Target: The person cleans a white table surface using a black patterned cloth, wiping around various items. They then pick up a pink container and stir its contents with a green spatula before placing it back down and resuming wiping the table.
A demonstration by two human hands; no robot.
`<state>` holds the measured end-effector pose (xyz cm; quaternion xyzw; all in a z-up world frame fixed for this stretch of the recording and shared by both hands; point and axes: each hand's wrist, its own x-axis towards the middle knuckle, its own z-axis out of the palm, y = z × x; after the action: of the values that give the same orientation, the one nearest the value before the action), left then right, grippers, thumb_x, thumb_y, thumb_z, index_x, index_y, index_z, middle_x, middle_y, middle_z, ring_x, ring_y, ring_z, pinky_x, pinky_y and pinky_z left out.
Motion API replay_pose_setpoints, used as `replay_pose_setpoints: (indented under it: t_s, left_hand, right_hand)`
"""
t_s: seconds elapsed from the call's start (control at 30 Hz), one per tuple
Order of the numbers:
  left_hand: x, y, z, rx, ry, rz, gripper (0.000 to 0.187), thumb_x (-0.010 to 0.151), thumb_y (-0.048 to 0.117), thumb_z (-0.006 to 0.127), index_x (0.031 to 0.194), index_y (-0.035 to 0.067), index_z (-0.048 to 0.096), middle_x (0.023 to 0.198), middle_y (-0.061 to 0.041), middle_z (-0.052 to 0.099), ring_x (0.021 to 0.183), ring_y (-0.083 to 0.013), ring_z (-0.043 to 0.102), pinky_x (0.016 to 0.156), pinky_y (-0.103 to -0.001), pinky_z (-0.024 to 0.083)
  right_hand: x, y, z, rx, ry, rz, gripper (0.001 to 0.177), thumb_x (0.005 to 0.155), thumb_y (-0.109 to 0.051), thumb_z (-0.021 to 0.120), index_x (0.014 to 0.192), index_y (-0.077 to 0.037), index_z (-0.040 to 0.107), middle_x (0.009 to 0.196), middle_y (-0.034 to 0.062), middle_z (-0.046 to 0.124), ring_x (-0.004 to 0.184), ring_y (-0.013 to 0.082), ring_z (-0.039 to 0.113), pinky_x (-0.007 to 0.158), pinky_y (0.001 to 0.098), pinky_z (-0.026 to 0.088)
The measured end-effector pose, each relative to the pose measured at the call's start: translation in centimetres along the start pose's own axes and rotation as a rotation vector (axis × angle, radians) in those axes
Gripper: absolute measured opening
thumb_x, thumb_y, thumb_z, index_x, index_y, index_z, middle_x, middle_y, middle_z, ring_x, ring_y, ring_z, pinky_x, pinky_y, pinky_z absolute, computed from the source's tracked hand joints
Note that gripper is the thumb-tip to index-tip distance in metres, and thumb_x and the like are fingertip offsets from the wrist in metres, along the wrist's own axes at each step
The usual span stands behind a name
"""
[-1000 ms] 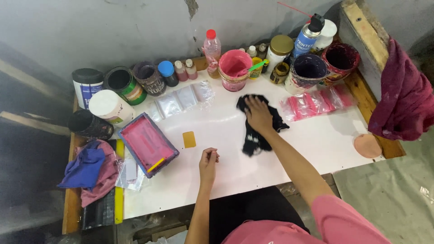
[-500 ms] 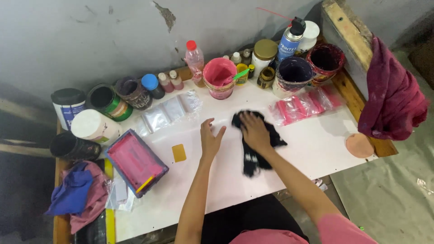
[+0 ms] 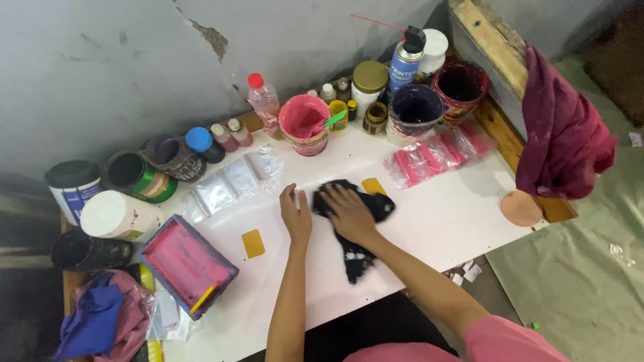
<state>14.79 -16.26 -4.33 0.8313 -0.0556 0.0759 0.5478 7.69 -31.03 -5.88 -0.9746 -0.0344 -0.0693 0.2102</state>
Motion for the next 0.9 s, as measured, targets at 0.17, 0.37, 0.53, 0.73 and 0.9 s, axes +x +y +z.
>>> replay_pose_setpoints:
  t_s: [0.17,0.37,0.53,0.73,0.9]
  left_hand:
    - [0.0,0.2,0.7,0.036,-0.039,-0.044,0.04,0.106,0.032,0.057,0.135,0.004,0.052,0.132,-0.015,0.053,0.128,-0.0331,0.055,0.113,-0.042,0.043]
    - [2.1,0.1,3.2,-0.011,-0.066,-0.057,0.067,0.093,0.034,0.078,0.142,0.004,0.044,0.139,-0.018,0.044,0.134,-0.0371,0.045,0.117,-0.049,0.037]
    - [5.5,0.6,6.7,-0.048,-0.001,-0.031,0.101,0.078,0.034,0.092,0.151,0.004,0.03,0.147,-0.021,0.033,0.142,-0.0409,0.033,0.123,-0.051,0.027]
    - [9.9,5.1,8.8,-0.118,0.195,0.131,0.127,0.059,0.04,0.101,0.151,-0.005,0.026,0.145,-0.032,0.034,0.14,-0.0508,0.036,0.123,-0.057,0.024]
    - [11.0,11.0,6.7,-0.381,0.281,0.327,0.093,0.06,0.013,0.099,0.139,0.008,0.05,0.132,-0.015,0.063,0.12,-0.0341,0.064,0.102,-0.043,0.058]
  right_hand:
    - [-9.3,5.2,-2.6,-0.12,0.136,0.124,0.055,0.1,-0.033,0.053,0.153,-0.023,0.048,0.158,0.0065,0.047,0.144,0.0302,0.042,0.117,0.0464,0.032]
    - [-14.4,13.2,-5.5,-0.255,0.312,0.463,0.05,0.099,-0.026,0.053,0.145,-0.007,0.057,0.148,0.0191,0.057,0.137,0.0392,0.052,0.112,0.0511,0.038]
    - [-13.4,8.4,-3.5,-0.518,0.421,0.599,0.061,0.098,-0.042,0.055,0.145,-0.003,0.058,0.149,0.0244,0.056,0.138,0.0441,0.05,0.111,0.0556,0.039]
    - [-12.2,-0.3,-3.5,-0.206,0.193,0.247,0.074,0.094,-0.06,0.056,0.151,-0.014,0.048,0.158,0.0184,0.043,0.142,0.0465,0.04,0.113,0.0607,0.032]
    - [-12.3,1.4,-3.0,-0.175,0.121,0.236,0.062,0.099,-0.043,0.048,0.157,-0.022,0.039,0.164,0.0049,0.038,0.148,0.0325,0.036,0.116,0.0487,0.031]
